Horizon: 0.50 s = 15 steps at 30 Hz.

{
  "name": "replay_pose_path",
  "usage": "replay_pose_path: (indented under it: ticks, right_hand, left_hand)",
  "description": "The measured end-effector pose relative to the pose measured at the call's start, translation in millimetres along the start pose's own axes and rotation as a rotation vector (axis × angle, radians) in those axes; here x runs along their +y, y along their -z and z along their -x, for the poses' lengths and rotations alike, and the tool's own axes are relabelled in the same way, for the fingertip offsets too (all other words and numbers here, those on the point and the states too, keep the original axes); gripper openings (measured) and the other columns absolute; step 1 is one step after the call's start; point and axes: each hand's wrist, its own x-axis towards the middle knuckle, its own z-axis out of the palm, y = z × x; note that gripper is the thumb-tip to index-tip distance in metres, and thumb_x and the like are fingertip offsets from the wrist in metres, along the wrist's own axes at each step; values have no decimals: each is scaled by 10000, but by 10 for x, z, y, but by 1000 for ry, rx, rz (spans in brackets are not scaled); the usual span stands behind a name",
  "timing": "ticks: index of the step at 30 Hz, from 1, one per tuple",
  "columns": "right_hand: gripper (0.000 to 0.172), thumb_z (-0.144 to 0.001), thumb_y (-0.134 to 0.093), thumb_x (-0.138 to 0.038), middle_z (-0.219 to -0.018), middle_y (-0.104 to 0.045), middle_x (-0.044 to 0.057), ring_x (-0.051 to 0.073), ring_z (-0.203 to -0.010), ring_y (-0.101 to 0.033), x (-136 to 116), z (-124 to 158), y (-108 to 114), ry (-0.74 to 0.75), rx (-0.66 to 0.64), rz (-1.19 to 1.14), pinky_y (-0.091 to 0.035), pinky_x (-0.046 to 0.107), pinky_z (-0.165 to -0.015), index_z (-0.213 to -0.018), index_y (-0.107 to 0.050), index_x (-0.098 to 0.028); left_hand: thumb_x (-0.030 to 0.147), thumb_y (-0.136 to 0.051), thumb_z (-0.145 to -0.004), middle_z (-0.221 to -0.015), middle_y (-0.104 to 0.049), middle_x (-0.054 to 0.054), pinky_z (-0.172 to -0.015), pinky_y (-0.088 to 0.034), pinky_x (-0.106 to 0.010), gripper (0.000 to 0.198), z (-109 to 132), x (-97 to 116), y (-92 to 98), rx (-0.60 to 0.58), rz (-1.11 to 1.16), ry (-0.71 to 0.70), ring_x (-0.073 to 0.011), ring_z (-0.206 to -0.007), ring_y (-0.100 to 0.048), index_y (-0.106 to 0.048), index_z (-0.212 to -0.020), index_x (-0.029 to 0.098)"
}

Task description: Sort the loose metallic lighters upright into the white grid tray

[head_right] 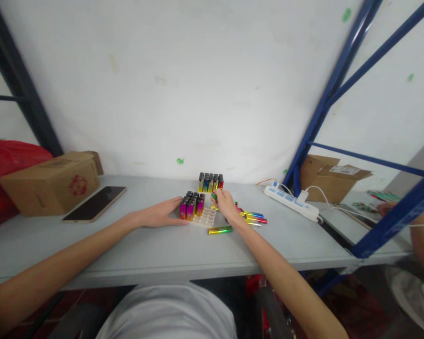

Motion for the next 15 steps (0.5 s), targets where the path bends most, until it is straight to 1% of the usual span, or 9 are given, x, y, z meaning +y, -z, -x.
replay_pose_path:
  ticks: [3, 5, 6, 8, 10, 12, 13, 15]
  right_hand:
    - [595, -946, -346, -701, -481, -283, -71, 104, -423, -234, -2, 2, 29, 9, -29, 12, -190, 266, -447, -677, -540, -208]
    - [628, -972, -301, -714, -519, -354, -61, 119, -449, -319, -6, 7, 64, 91, -23, 105, -250, 261, -472, -832, -624, -194]
    - [612, -987, -305, -697, -552, -411, -49, 130, -483, -381, -9, 12, 84, 153, -13, 186, -295, 262, -500, -902, -643, -193]
    - [520, -1017, -351, -625, -652, -526, -15, 156, -596, -496, -17, 23, 123, 291, 10, 374, -379, 275, -588, -994, -645, -196]
    - [421, -1027, -412, -554, -763, -595, 21, 179, -714, -556, -32, 34, 150, 422, 26, 528, -422, 293, -671, -991, -632, -197]
    - [366, -1012, -479, -520, -853, -625, 54, 193, -802, -580, -59, 44, 163, 528, 18, 612, -445, 306, -730, -920, -621, -196]
    - [357, -1000, -513, -516, -866, -632, 60, 194, -813, -585, -78, 51, 166, 561, 6, 631, -450, 308, -741, -882, -618, -196]
    - [358, -978, -564, -519, -800, -637, 42, 181, -749, -583, -126, 69, 171, 563, -27, 640, -448, 301, -717, -830, -618, -198]
  left_hand:
    - [665, -658, -868, -1359, -613, -138, -1128, -425, -433, 723, 1, 3, 0, 4, 5, 0, -325, -1226, -584, -553, -1383, 169]
    - [663, -659, -867, -1354, -619, -134, -1129, -424, -432, 712, 1, 0, -2, 15, 9, -7, -326, -1226, -586, -563, -1374, 174]
    - [666, -660, -866, -1349, -624, -132, -1126, -427, -431, 712, 1, -4, -4, 19, 9, -11, -327, -1225, -587, -566, -1374, 175]
    - [668, -662, -862, -1343, -630, -129, -1120, -432, -431, 716, -1, -13, -8, 22, 7, -14, -330, -1220, -593, -570, -1375, 178]
    - [672, -668, -854, -1340, -632, -128, -1109, -441, -432, 724, -4, -20, -11, 19, 4, -5, -334, -1213, -597, -571, -1377, 182]
    - [675, -669, -851, -1338, -631, -129, -1105, -443, -432, 730, -6, -21, -11, 18, 3, 7, -332, -1207, -597, -568, -1380, 183]
    - [675, -668, -851, -1341, -627, -130, -1105, -441, -430, 733, -6, -18, -10, 17, 4, 8, -330, -1207, -595, -563, -1384, 183]
    - [668, -660, -863, -1347, -621, -129, -1105, -438, -424, 728, -4, -11, -7, 9, 10, -1, -322, -1207, -592, -550, -1397, 185]
